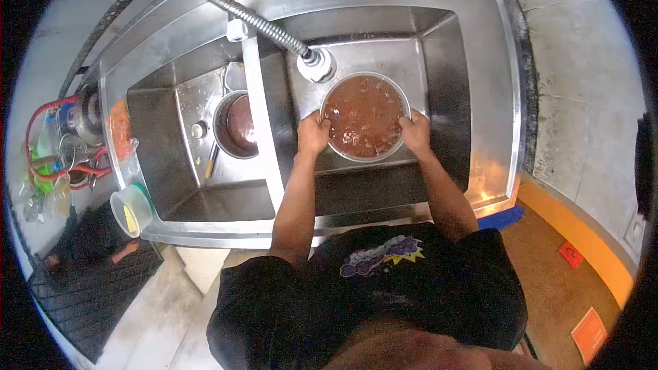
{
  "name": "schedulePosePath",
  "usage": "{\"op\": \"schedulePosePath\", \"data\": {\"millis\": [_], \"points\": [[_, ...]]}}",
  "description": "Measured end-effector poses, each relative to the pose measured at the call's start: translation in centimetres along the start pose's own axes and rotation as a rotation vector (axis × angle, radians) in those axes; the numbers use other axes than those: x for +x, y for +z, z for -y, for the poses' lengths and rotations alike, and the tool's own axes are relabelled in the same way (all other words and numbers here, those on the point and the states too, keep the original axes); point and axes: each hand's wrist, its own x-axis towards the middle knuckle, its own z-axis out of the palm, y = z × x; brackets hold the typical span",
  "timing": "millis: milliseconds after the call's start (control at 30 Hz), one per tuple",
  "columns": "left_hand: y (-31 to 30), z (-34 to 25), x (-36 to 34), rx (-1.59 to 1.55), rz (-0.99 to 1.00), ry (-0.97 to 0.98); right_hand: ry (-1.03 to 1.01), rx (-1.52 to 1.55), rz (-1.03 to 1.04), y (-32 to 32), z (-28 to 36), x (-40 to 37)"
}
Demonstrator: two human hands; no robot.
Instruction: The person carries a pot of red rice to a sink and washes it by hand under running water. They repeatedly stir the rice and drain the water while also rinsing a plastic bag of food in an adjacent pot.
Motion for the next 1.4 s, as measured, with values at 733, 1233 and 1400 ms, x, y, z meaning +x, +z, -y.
{"op": "schedulePosePath", "data": {"millis": [733,1233,1400], "points": [[4.9,-22.8,-19.7,-0.289,0.157,0.291,-0.099,0.282,-0.207,-31.1,2.8,-14.8],[14.2,-25.1,-17.5,-0.389,0.280,0.290,-0.045,0.217,-0.244,-37.1,1.3,-15.6],[14.4,-25.0,-17.1,-0.462,0.312,0.204,-0.102,0.155,-0.247,-37.0,0.5,-14.4]]}}
